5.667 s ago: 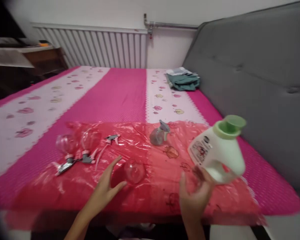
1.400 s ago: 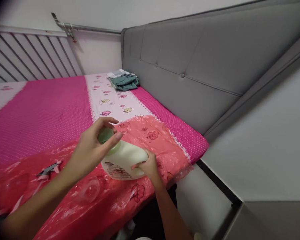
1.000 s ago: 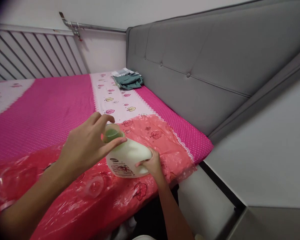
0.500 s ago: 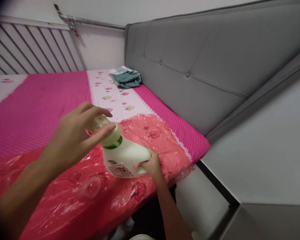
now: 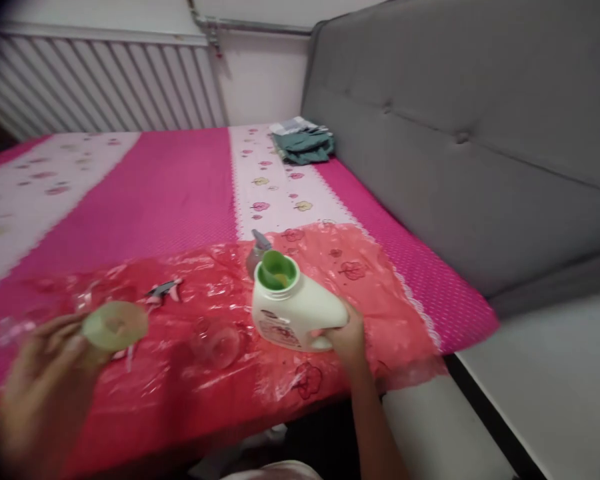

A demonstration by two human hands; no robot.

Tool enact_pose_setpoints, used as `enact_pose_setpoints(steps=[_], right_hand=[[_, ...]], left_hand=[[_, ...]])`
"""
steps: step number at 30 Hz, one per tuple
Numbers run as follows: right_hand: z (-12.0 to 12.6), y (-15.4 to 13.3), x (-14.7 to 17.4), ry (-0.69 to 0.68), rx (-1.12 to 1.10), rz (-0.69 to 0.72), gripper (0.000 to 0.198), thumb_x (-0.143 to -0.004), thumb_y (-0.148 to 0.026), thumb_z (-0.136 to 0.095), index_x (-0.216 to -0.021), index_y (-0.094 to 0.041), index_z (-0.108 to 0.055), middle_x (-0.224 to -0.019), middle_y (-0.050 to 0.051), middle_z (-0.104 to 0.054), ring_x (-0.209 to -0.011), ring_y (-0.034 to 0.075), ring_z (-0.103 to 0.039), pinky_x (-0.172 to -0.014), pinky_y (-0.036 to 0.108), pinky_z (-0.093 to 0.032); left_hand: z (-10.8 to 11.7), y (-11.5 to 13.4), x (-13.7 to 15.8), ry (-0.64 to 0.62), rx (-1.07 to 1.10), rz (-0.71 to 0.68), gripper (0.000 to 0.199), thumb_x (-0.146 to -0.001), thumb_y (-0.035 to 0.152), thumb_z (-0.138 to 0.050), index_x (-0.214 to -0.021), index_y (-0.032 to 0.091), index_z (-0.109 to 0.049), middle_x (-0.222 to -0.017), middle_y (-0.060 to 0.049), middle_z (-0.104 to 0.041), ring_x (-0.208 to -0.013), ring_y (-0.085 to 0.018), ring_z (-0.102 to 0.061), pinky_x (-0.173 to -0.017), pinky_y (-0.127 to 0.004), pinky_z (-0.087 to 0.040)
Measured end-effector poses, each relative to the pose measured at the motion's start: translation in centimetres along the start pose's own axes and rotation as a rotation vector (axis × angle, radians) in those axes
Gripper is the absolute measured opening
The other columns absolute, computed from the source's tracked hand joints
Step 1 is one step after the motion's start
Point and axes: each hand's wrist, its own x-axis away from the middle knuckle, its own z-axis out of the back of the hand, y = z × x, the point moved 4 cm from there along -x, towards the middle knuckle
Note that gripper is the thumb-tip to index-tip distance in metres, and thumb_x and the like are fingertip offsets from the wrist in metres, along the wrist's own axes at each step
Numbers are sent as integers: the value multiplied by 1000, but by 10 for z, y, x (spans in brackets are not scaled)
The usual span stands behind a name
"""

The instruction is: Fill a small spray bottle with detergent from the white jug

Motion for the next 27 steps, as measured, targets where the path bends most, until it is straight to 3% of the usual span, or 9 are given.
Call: enact_pose_setpoints(steps=[1, 3, 9, 16, 22, 27], right_hand=[[2, 1, 2, 5, 18, -17, 61, -39, -51, -81, -83, -13, -63, -76, 9, -63, -65, 17, -54, -55, 25, -47], [6, 2, 6, 38, 61, -46, 60, -38, -48, -81, -82, -13, -62, -78, 11, -63, -67, 18, -56, -56, 25, -48], [15, -3, 9, 18, 193, -66, 56, -39, -50, -77, -80, -16, -61, -76, 10, -62, -64, 19, -56, -53, 26, -46], [25, -16, 10, -79, 420, -22, 70, -46, -63, -74, -98, -17, -66, -92, 8, -67, -78, 23, -62, -66, 29, -51], [26, -13, 16, -75, 536, -31, 85, -52, -72, -69, -118, -18, -62, -101, 7, -67, -85, 25, -63, -71, 32, -50], [23, -11, 16, -21, 413, 168, 106, -55, -73, -75, -142, -18, -50, -136, 14, -55, -117, 33, -58, -102, 46, -49]], left_hand=[[3, -16, 15, 36, 93, 129, 27, -88, 46, -69, -110, 34, -61, -111, -2, -64, -94, -23, -66, -73, -34, -60], [5, -40, 40, 46, 142, 232, 33, -85, 47, -72, -110, 29, -60, -111, -4, -64, -99, -24, -66, -80, -34, -60], [-6, -82, 70, 136, -158, 63, 35, -90, 42, -64, -118, 24, -54, -120, -8, -57, -117, -27, -59, -105, -45, -52], [-37, -89, 52, 47, -306, -15, 35, -86, 29, -64, -120, 23, -54, -120, -11, -51, -117, -31, -58, -108, -56, -50], [-36, -93, 55, -46, -436, -60, 42, -92, 27, -55, -133, 20, -50, -124, -15, -54, -117, -35, -61, -106, -61, -50], [-28, -97, 57, -78, -527, -96, 44, -93, 28, -55, -136, 21, -50, -124, -16, -64, -118, -38, -64, -105, -61, -50]])
